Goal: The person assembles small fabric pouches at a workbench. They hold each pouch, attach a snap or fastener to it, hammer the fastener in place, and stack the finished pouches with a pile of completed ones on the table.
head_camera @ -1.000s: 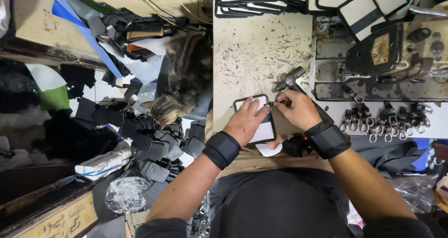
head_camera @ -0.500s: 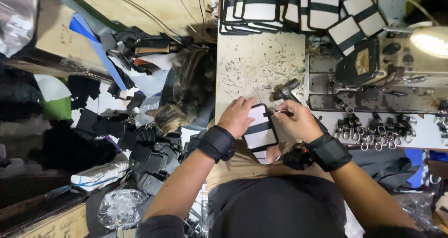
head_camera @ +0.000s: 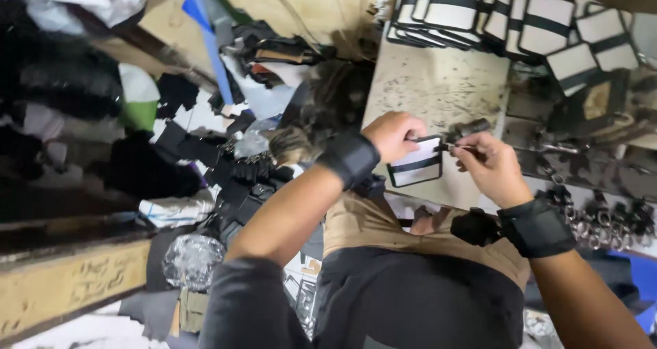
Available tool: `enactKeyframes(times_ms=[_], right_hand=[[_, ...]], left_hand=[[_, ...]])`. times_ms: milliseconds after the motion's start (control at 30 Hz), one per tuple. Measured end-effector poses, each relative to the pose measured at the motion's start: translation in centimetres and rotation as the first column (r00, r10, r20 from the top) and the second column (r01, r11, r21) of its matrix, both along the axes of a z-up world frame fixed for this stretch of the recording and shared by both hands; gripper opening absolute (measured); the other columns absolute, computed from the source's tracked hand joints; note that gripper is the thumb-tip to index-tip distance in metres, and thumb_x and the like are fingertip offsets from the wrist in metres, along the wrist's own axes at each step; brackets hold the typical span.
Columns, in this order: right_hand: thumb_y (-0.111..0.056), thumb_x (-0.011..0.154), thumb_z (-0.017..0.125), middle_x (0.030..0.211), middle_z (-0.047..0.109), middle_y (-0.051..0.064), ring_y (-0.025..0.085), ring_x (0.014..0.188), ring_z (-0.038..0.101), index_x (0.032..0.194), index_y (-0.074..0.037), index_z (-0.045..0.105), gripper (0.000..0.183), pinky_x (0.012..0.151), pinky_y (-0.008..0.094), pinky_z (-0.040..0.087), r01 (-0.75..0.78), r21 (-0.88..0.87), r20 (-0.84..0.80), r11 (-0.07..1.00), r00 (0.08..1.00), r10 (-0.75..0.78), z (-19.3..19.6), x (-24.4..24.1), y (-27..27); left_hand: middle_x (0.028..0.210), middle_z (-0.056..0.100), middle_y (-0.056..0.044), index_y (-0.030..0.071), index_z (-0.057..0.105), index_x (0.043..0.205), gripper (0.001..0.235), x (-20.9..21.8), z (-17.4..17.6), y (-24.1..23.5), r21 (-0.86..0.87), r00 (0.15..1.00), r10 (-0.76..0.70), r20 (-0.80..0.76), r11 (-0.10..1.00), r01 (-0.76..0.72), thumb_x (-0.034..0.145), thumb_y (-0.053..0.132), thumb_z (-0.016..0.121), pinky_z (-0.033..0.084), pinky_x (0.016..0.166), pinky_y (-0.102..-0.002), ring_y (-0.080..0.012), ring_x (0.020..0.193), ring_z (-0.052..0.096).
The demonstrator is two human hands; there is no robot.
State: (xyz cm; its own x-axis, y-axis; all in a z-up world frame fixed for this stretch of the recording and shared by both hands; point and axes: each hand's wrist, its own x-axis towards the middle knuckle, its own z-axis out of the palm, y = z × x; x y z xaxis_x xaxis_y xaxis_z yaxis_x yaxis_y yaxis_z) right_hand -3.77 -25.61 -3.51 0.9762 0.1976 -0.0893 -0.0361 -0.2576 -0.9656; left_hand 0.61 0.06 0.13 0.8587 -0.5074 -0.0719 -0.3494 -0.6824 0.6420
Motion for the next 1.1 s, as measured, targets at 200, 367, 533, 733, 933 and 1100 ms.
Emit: enactKeyframes(times_ms=[200, 367, 533, 733, 933, 1100], right_hand=[[-0.005, 0.105, 0.068, 0.086, 0.071, 0.024, 0.024, 0.067, 0.07, 0.117, 0.003, 0.068, 0.015, 0.063, 0.036, 0.061, -0.017, -0.097, -0.013, 0.995, 1.0, 0.016, -1.0, 0.8, 0.4], [-0.006, 0.105, 0.069, 0.088, 0.07, 0.026, 0.027, 0.068, 0.07, 0.119, 0.005, 0.067, 0.018, 0.064, 0.038, 0.06, -0.051, -0.124, 0.005, 0.991, 0.999, 0.052, -1.6, 1.9, 0.5], [-0.005, 0.105, 0.069, 0.088, 0.07, 0.029, 0.029, 0.069, 0.07, 0.119, 0.006, 0.067, 0.018, 0.063, 0.039, 0.061, 0.01, -0.142, 0.026, 0.99, 1.0, -0.006, 0.1, 1.7, 0.9], [-0.004, 0.1, 0.073, 0.097, 0.072, 0.027, 0.032, 0.08, 0.073, 0.116, 0.004, 0.069, 0.018, 0.067, 0.042, 0.063, 0.04, -0.16, 0.092, 0.986, 0.995, -0.026, -0.8, 0.5, -0.4], [-0.02, 0.095, 0.072, 0.112, 0.076, 0.012, 0.034, 0.109, 0.071, 0.115, -0.016, 0.072, 0.021, 0.09, 0.05, 0.06, -0.145, -0.57, -0.127, 0.809, 0.988, 0.087, -5.3, -1.5, -1.6], [-0.005, 0.088, 0.077, 0.1, 0.075, 0.018, 0.035, 0.094, 0.073, 0.11, -0.004, 0.072, 0.022, 0.075, 0.042, 0.063, -0.094, -0.512, 0.021, 0.854, 0.992, 0.122, -4.9, -2.0, -2.2]], left_hand=[[0.076, 0.073, -0.005, 0.024, 0.08, 0.085, 0.02, 3.8, -5.5, -0.4, 0.008, 1.0, 0.016, 0.013, 1.0, -0.016, 0.066, 0.024, 0.089, 0.061, 0.083, -0.042, -0.0305, 0.087, 0.076], [0.076, 0.077, 0.004, 0.035, 0.081, 0.084, 0.022, 7.4, -8.5, -0.6, 0.054, 0.999, 0.006, -0.044, 0.999, -0.003, 0.064, 0.031, 0.09, 0.062, 0.083, -0.034, -0.0214, 0.086, 0.078], [0.078, 0.077, 0.005, 0.035, 0.082, 0.085, 0.021, 6.4, -3.9, -1.2, 0.093, 0.999, -0.053, 0.009, 0.994, 0.052, 0.065, 0.03, 0.089, 0.062, 0.085, -0.035, -0.021, 0.088, 0.078], [0.105, 0.069, 0.002, 0.03, 0.069, 0.088, 0.003, -2.8, -5.5, -2.0, -0.037, 0.618, 0.029, 0.786, 0.999, 0.0, 0.088, 0.028, 0.07, 0.06, 0.066, -0.037, -0.0213, 0.091, 0.069], [0.102, 0.058, -0.003, 0.019, 0.063, 0.107, 0.015, -10.1, -15.4, -1.4, 0.24, 0.724, -0.203, 0.659, 0.969, 0.054, 0.093, 0.024, 0.063, 0.055, 0.076, -0.035, -0.0251, 0.107, 0.062], [0.125, 0.064, -0.007, 0.017, 0.066, 0.123, 0.026, -10.4, -15.8, -1.2, 0.216, 0.741, -0.172, 0.649, 0.976, 0.038, 0.098, 0.023, 0.063, 0.052, 0.102, -0.04, -0.0288, 0.128, 0.059]])
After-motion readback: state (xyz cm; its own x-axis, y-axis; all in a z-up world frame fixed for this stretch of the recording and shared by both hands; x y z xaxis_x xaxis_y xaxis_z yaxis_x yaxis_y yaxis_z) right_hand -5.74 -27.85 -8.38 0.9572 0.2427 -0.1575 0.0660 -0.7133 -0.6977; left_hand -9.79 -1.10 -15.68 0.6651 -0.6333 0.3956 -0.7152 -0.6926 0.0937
